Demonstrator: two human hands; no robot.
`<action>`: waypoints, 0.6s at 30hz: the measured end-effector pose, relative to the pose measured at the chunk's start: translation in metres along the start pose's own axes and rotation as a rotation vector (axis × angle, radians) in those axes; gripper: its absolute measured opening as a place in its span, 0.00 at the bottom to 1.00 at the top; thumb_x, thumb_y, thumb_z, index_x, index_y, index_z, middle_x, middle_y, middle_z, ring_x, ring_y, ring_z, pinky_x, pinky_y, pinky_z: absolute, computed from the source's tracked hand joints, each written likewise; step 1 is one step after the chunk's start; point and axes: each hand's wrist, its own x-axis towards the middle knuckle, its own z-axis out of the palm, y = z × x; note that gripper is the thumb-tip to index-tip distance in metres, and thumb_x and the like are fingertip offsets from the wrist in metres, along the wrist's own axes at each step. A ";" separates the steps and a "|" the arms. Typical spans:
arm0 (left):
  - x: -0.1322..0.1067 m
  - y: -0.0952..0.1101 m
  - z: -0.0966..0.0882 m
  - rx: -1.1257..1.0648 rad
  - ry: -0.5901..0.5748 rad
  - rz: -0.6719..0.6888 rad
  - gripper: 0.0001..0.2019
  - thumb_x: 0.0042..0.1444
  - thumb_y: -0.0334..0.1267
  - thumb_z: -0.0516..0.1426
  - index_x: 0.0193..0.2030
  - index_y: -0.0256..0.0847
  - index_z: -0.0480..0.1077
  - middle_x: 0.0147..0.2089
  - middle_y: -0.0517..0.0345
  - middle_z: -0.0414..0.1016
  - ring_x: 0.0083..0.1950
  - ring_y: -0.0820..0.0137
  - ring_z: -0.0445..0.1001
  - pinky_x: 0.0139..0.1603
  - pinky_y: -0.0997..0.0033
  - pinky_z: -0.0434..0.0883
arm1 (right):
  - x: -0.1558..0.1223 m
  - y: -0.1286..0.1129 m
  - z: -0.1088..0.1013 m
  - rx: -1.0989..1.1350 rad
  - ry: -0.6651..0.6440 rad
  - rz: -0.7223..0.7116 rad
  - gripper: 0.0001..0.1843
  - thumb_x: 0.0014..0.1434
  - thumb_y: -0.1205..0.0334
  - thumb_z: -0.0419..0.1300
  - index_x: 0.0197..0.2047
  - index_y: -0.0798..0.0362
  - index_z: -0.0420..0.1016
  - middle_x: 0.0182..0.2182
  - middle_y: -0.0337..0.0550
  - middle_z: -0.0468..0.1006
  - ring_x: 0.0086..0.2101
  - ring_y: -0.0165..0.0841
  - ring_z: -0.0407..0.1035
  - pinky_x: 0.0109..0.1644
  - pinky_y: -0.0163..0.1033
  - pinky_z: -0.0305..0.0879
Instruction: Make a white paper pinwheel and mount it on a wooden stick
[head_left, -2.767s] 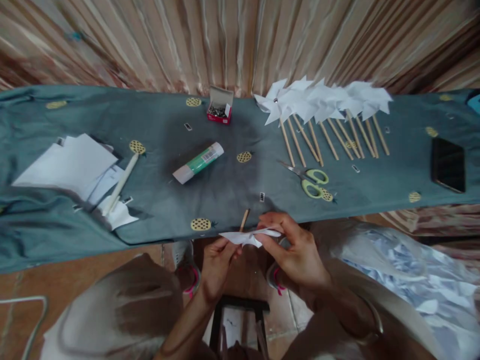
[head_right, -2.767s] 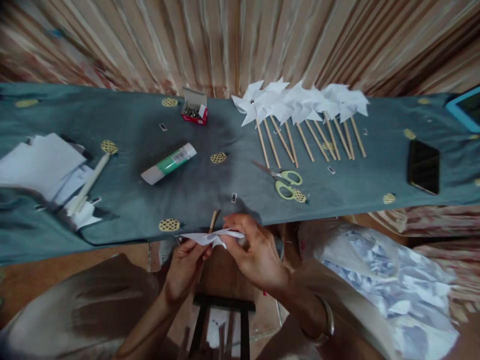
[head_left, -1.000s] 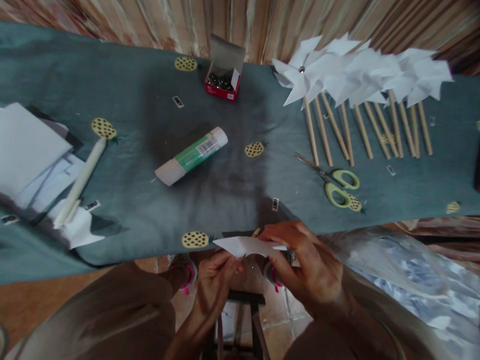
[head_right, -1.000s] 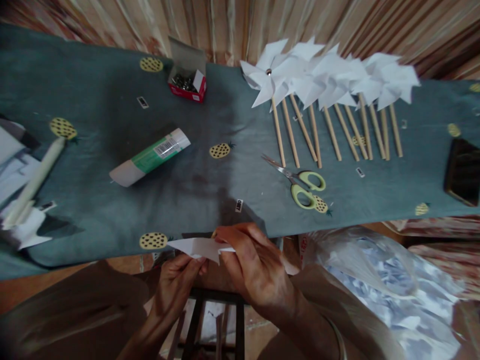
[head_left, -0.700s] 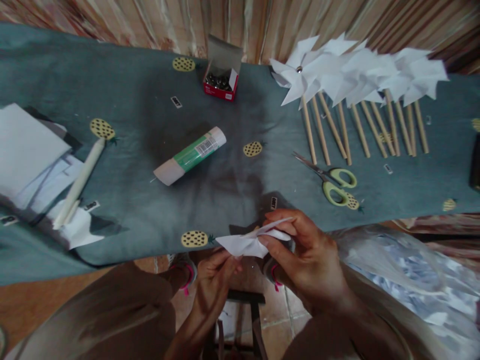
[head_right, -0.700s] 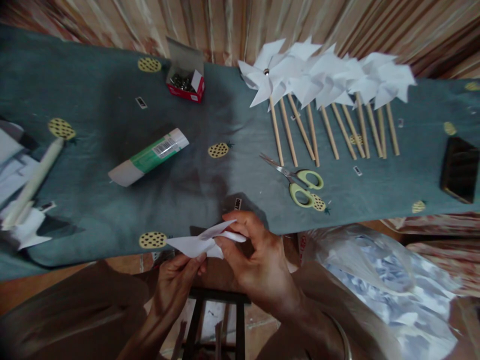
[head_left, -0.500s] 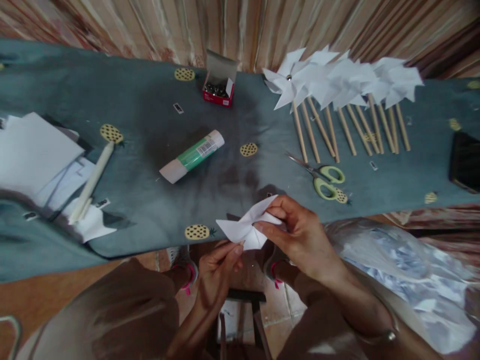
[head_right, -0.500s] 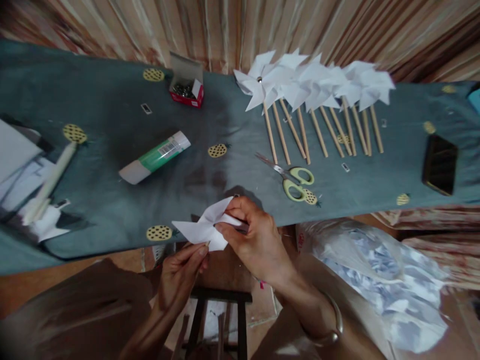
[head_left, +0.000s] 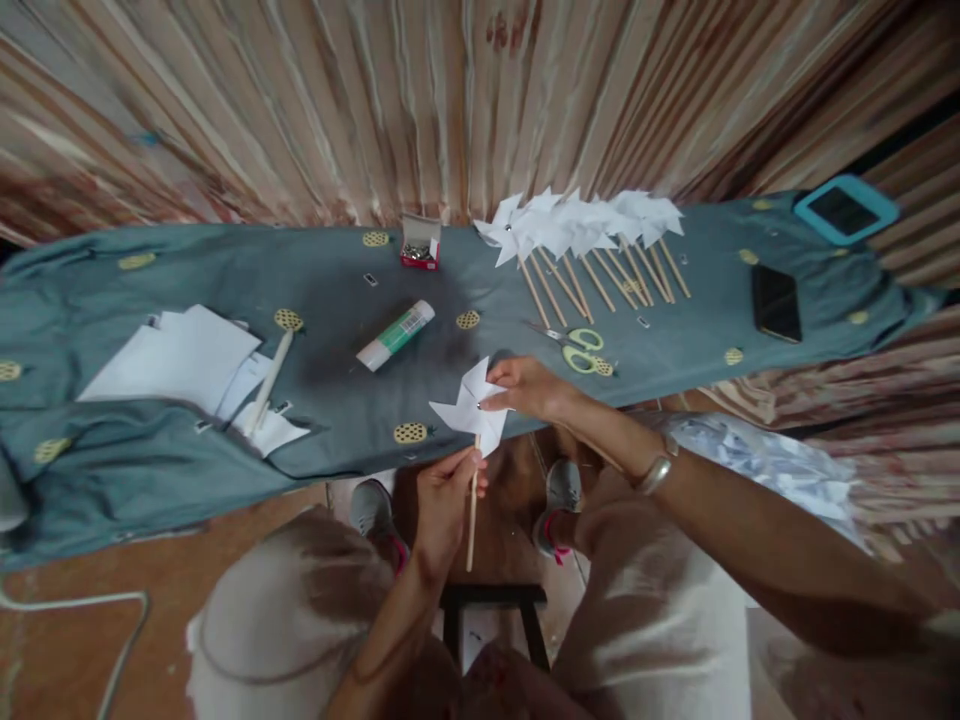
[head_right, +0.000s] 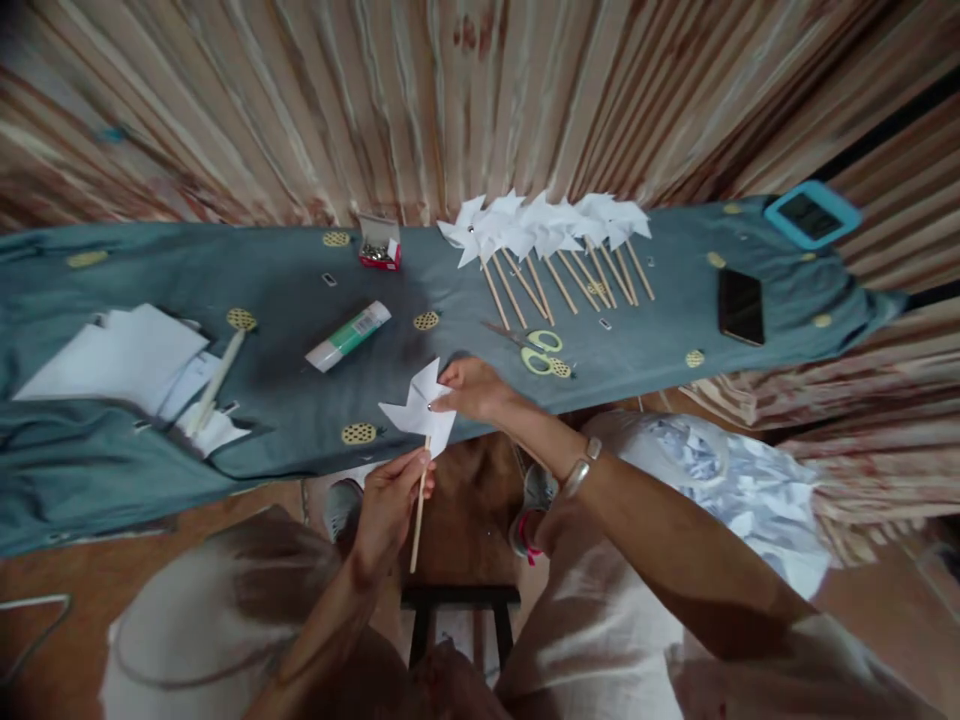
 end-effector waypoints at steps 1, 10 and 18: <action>0.000 0.001 0.000 -0.012 -0.006 0.001 0.15 0.33 0.44 0.69 0.26 0.34 0.78 0.22 0.58 0.75 0.20 0.78 0.66 0.21 0.77 0.62 | 0.001 -0.003 0.000 -0.062 0.009 0.017 0.12 0.33 0.74 0.70 0.22 0.53 0.73 0.21 0.36 0.78 0.26 0.32 0.71 0.31 0.35 0.65; 0.001 0.001 -0.002 -0.043 -0.030 0.038 0.17 0.30 0.44 0.69 0.25 0.33 0.78 0.21 0.56 0.75 0.18 0.78 0.65 0.20 0.76 0.62 | 0.008 -0.009 0.001 -0.266 0.066 0.047 0.10 0.32 0.70 0.72 0.20 0.54 0.75 0.14 0.31 0.68 0.19 0.26 0.60 0.24 0.32 0.55; 0.001 0.000 0.001 -0.078 -0.037 0.049 0.18 0.29 0.44 0.70 0.25 0.33 0.77 0.21 0.57 0.74 0.18 0.78 0.65 0.20 0.76 0.60 | 0.008 -0.014 0.000 -0.342 0.050 0.073 0.08 0.36 0.68 0.72 0.20 0.55 0.76 0.16 0.32 0.69 0.21 0.26 0.59 0.24 0.32 0.54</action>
